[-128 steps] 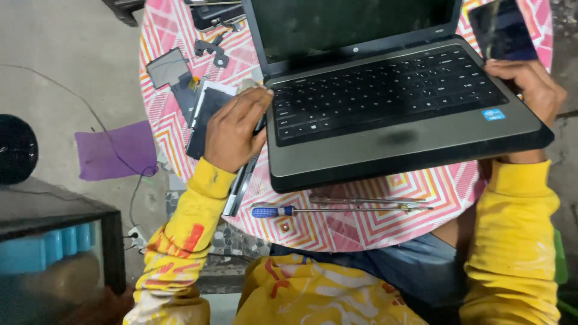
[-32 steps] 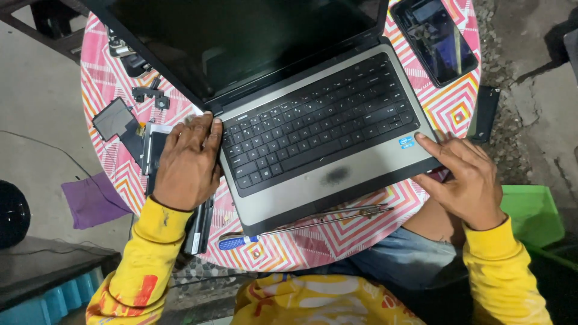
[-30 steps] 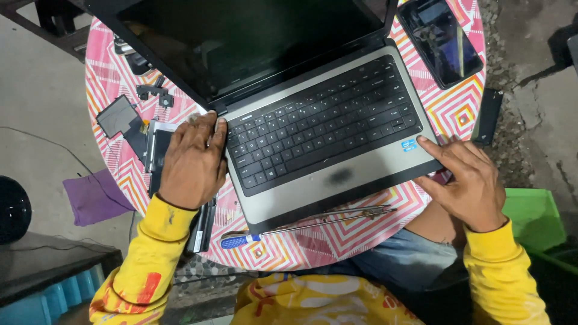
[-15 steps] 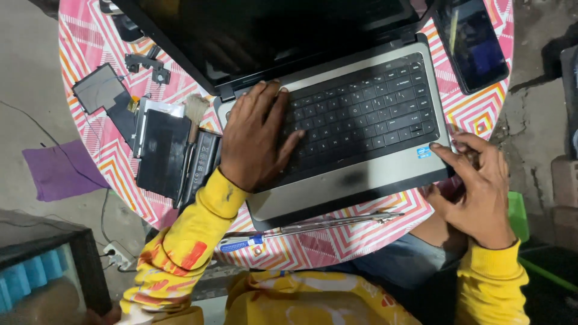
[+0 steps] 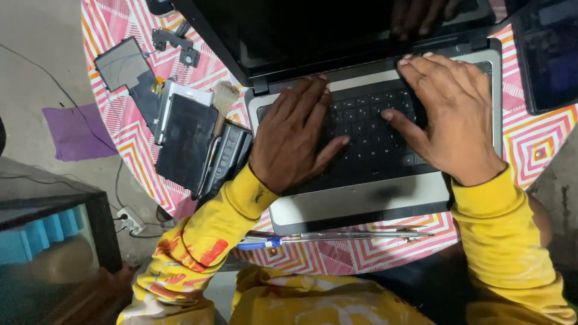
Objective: The person tests a laptop by typing on the keyboard, then closes it and flips it over. They remove the back cover and a hard drive, placing them on the table, and then reinsert the hard drive into the laptop.
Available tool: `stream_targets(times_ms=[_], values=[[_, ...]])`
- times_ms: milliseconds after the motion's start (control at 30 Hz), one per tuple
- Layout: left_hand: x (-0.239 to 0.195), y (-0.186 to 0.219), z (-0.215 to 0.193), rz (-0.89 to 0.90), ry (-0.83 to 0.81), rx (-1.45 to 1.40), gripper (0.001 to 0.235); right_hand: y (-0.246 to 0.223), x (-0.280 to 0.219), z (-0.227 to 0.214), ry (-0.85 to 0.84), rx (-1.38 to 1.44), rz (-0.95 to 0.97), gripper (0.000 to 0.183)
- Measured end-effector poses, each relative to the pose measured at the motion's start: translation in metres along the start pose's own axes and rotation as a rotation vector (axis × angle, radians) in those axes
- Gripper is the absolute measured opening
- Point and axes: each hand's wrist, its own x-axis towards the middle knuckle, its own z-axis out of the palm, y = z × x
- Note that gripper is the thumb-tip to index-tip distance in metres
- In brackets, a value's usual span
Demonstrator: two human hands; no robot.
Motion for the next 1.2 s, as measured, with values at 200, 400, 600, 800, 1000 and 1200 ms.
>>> stream_targets(times_ms=[200,400,600,800,1000,1200], values=[[0.019,0.011,-0.004,-0.029,0.031,0.04,0.062,0.007,-0.001,0.0,-0.077,-0.09,0.037,0.054],[0.011,0.016,-0.008,-0.055,-0.088,0.129,0.072,0.003,0.005,0.003,0.03,0.106,0.026,0.053],[0.021,0.022,-0.002,-0.079,-0.006,0.226,0.066,0.004,0.006,0.0,0.116,0.152,-0.006,0.04],[0.018,0.022,0.013,-0.108,-0.097,0.114,0.072,0.006,0.0,0.003,0.151,0.108,0.036,0.04],[0.016,0.018,0.012,-0.118,-0.09,0.027,0.076,0.015,-0.01,0.009,0.109,-0.034,0.073,0.048],[0.023,0.022,0.01,-0.135,0.001,0.018,0.076,0.013,-0.003,0.005,0.083,0.019,0.075,0.045]])
